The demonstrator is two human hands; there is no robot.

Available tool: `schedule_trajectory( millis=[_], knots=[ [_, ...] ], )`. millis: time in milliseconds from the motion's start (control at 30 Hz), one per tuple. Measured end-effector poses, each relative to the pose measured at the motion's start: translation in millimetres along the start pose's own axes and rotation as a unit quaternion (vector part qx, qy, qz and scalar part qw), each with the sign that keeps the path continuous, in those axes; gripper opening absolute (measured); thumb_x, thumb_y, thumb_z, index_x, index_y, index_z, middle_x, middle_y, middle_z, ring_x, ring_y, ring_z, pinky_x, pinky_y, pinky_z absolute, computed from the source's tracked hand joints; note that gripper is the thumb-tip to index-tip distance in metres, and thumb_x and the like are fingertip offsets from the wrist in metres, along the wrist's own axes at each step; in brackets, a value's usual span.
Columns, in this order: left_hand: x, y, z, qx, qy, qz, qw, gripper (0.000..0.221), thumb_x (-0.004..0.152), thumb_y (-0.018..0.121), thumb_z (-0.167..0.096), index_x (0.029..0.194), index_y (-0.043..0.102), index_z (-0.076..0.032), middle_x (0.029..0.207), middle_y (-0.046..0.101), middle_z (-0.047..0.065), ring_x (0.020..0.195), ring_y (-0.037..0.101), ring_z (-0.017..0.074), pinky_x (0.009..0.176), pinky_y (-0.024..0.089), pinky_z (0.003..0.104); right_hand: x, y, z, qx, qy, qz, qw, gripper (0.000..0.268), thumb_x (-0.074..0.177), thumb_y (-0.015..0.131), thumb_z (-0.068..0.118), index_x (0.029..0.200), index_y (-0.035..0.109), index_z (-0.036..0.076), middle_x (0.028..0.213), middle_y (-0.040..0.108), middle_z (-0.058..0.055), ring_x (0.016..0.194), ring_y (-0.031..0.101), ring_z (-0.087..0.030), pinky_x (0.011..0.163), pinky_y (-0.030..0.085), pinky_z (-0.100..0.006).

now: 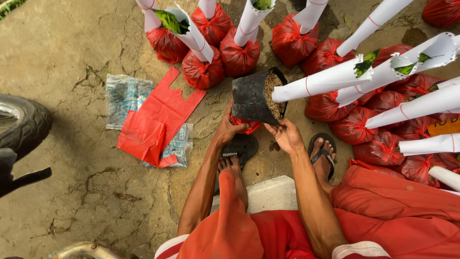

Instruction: The person wraps potted plants in red plastic bags and secures them with rubber bands. They handle each plant individually, placing it into a bag, adjusting the bag around the pot, and tying the top closed.

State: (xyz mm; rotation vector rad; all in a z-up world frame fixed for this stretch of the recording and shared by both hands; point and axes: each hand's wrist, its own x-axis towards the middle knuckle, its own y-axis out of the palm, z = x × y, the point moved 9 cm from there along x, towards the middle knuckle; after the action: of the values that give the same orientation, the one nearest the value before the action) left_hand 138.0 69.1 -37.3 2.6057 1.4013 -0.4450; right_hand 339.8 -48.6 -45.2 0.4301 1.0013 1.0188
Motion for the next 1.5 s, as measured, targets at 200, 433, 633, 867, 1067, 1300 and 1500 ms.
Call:
schedule_trajectory(
  millis=[200, 433, 633, 867, 1067, 1300, 1500],
  knots=[
    [10.8, -2.9, -2.6, -0.035, 0.062, 0.02, 0.997, 0.111, 0.074, 0.086, -0.045, 0.162, 0.032, -0.006, 0.163, 0.037, 0.025, 0.147, 0.038, 0.0408, 0.116, 0.036, 0.052, -9.8, -8.0, -5.0, 0.016, 0.011, -0.016, 1.0, 0.022, 0.096, 0.054, 0.001, 0.075, 0.06, 0.004, 0.11, 0.073, -0.019, 0.105, 0.072, -0.027, 0.106, 0.051, -0.049],
    [16.6, -21.5, -8.1, -0.045, -0.042, 0.054, 0.997, 0.123, 0.077, 0.009, -0.097, 0.161, 0.04, -0.014, 0.13, 0.068, 0.036, 0.074, 0.068, 0.0234, 0.064, 0.059, 0.035, -14.4, -14.0, -10.4, -0.093, 0.03, 0.013, 0.995, 0.023, 0.104, 0.05, 0.005, 0.106, 0.069, -0.006, 0.117, 0.072, -0.016, 0.108, 0.07, -0.024, 0.107, 0.05, -0.049],
    [23.7, -47.0, -8.0, 0.061, -0.063, 0.026, 0.996, 0.129, 0.068, -0.004, -0.098, 0.152, 0.045, -0.013, 0.158, 0.044, 0.023, 0.091, 0.072, 0.0286, 0.072, 0.062, 0.039, -12.6, -3.0, -14.9, -0.21, 0.083, 0.034, 0.973, 0.028, 0.102, 0.047, 0.0, 0.124, 0.062, -0.008, 0.124, 0.07, -0.016, 0.111, 0.069, -0.025, 0.103, 0.055, -0.047],
    [22.0, -72.7, 1.0, 0.223, -0.081, -0.01, 0.971, 0.115, 0.089, -0.01, -0.082, 0.153, 0.066, -0.022, 0.125, 0.059, 0.038, 0.104, 0.064, 0.0425, 0.094, 0.049, 0.055, -9.9, 4.0, -35.1, -0.312, 0.144, 0.021, 0.939, 0.04, 0.096, 0.045, -0.003, 0.136, 0.048, -0.009, 0.126, 0.063, -0.019, 0.107, 0.069, -0.025, 0.094, 0.057, -0.042],
    [14.4, -63.5, -63.0, 0.371, 0.08, -0.014, 0.925, 0.102, 0.101, -0.002, -0.07, 0.109, 0.077, -0.006, 0.141, 0.067, 0.007, 0.091, 0.07, 0.0324, 0.076, 0.053, 0.043, -3.3, -1.7, -40.7, -0.456, 0.139, -0.003, 0.879, 0.032, 0.102, 0.054, 0.001, 0.129, 0.06, -0.016, 0.115, 0.062, -0.019, 0.094, 0.062, -0.022, 0.091, 0.057, -0.047],
    [-10.0, -58.0, -105.9, 0.31, 0.167, -0.061, 0.934, 0.1, 0.105, 0.002, -0.071, 0.129, 0.072, -0.004, 0.145, 0.063, 0.002, 0.105, 0.07, 0.0287, 0.075, 0.056, 0.038, -11.7, 21.7, -4.4, -0.388, 0.08, -0.122, 0.91, 0.042, 0.088, 0.056, 0.004, 0.13, 0.055, 0.001, 0.13, 0.056, -0.011, 0.104, 0.063, -0.023, 0.09, 0.058, -0.043],
    [-21.3, -32.8, -54.2, 0.206, 0.136, -0.055, 0.967, 0.104, 0.1, 0.002, -0.075, 0.141, 0.059, 0.001, 0.161, 0.044, 0.006, 0.079, 0.075, 0.0225, 0.078, 0.056, 0.036, -10.6, 30.7, 40.7, -0.545, -0.058, -0.031, 0.836, 0.04, 0.101, 0.063, 0.005, 0.065, 0.051, -0.007, 0.062, 0.048, -0.006, 0.054, 0.037, -0.011, 0.052, 0.03, -0.033]
  ],
)
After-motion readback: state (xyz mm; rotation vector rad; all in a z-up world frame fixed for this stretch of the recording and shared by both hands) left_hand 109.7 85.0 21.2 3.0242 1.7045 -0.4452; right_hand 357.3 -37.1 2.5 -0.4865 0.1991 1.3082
